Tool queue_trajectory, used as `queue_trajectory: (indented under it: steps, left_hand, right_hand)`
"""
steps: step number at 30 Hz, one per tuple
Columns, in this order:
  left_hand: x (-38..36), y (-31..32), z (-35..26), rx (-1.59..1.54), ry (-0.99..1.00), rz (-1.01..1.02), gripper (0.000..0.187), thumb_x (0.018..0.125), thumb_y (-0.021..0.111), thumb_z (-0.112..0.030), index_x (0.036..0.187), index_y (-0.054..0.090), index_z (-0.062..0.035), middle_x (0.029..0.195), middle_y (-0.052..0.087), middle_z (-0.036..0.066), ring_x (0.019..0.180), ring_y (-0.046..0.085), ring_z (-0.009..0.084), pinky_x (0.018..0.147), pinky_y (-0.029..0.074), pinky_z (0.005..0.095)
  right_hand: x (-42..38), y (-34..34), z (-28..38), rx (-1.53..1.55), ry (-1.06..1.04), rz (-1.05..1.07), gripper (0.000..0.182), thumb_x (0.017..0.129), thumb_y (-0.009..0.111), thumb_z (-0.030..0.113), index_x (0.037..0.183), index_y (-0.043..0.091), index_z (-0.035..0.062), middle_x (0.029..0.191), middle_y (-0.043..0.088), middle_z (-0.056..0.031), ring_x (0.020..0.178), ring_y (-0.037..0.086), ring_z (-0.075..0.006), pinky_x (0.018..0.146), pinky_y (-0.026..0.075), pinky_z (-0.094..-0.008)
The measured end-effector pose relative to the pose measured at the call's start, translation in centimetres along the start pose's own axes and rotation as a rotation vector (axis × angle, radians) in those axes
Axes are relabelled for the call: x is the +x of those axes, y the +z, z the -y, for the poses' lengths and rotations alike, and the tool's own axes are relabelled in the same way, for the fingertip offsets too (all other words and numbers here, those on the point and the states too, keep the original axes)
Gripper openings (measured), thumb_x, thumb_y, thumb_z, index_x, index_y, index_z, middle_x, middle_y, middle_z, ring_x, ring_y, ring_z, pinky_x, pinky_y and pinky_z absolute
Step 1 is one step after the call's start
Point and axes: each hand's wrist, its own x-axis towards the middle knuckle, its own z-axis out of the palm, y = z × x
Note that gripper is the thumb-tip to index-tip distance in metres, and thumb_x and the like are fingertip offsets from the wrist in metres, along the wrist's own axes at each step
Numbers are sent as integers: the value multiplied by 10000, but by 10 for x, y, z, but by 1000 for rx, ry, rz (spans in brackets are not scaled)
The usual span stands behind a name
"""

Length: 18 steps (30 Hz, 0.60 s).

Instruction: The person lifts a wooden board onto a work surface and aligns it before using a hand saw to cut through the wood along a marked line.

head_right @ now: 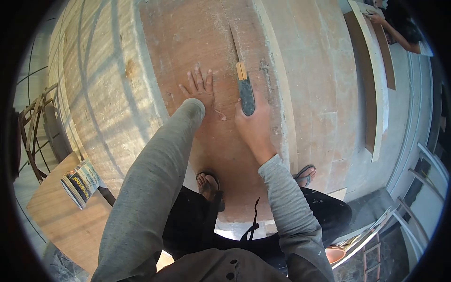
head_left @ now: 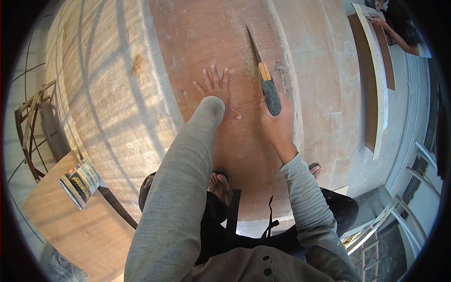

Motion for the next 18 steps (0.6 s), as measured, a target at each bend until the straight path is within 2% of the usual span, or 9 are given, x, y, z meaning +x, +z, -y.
queue_trajectory:
  steps: [1,5,7,8,10,13,15,17,18]
  left_hand:
    - [3,-5,-2,33,-21,47,1665,419,908,-671,1570,-174,-141,1608,-223,260,1464,-192,508,1067,19,803]
    - [3,-3,-2,16,-23,56,1670,413,916,-659,1569,-177,-153,1606,-229,257,1465,-184,511,1067,31,804]
    - [2,-2,-4,36,-30,21,1662,420,915,-658,1569,-177,-157,1604,-238,255,1464,-190,511,1065,28,805]
    - [3,-5,-5,37,-22,-1,1662,420,915,-658,1569,-177,-157,1604,-238,255,1464,-190,511,1065,28,805]
    - [2,-7,-5,15,-49,68,1647,451,915,-646,1562,-198,-156,1599,-249,258,1469,-192,499,1106,40,759]
    - [0,-7,-4,24,-36,62,1650,455,917,-637,1557,-211,-151,1593,-269,258,1463,-216,494,1104,20,757]
    - [1,-16,0,16,-38,110,1643,465,916,-632,1556,-214,-151,1590,-278,256,1460,-227,493,1103,10,758]
    - [-3,-9,-6,-15,-20,219,1635,475,915,-626,1555,-218,-151,1587,-288,253,1457,-237,491,1102,1,758]
    - [-7,-6,-5,-20,-5,210,1623,489,914,-617,1555,-218,-151,1585,-292,251,1455,-243,489,1102,-4,758]
  right_hand:
    - [5,-1,-1,-38,-89,-38,371,811,609,2,1179,630,-36,859,666,-141,791,664,-224,758,509,-330]
    - [17,-11,11,-2,-19,31,358,814,597,3,1167,629,-45,929,681,-179,893,666,-242,836,497,-332]
    - [28,-17,19,-89,62,125,421,798,602,-1,1216,603,-51,1046,670,-288,994,673,-411,867,514,-395]
    - [32,-18,22,-91,45,109,421,798,602,-1,1216,603,-51,1046,670,-288,994,673,-411,867,514,-395]
    - [28,-19,25,-115,149,144,432,792,612,11,1219,599,-51,1056,669,-289,1000,667,-415,869,513,-405]
    - [11,-22,30,-97,135,96,459,785,615,10,1240,590,-48,1087,668,-286,1009,668,-420,892,514,-400]
    - [-32,-38,59,-137,107,68,507,775,601,0,1279,577,-41,1114,671,-276,1029,682,-399,910,518,-378]
    - [-83,-81,102,-232,281,181,554,765,574,-18,1318,563,-34,1144,674,-262,1077,686,-358,933,513,-363]
    - [-98,-96,120,-171,350,186,580,760,559,-13,1339,553,-32,1146,680,-249,1064,698,-322,921,518,-361]
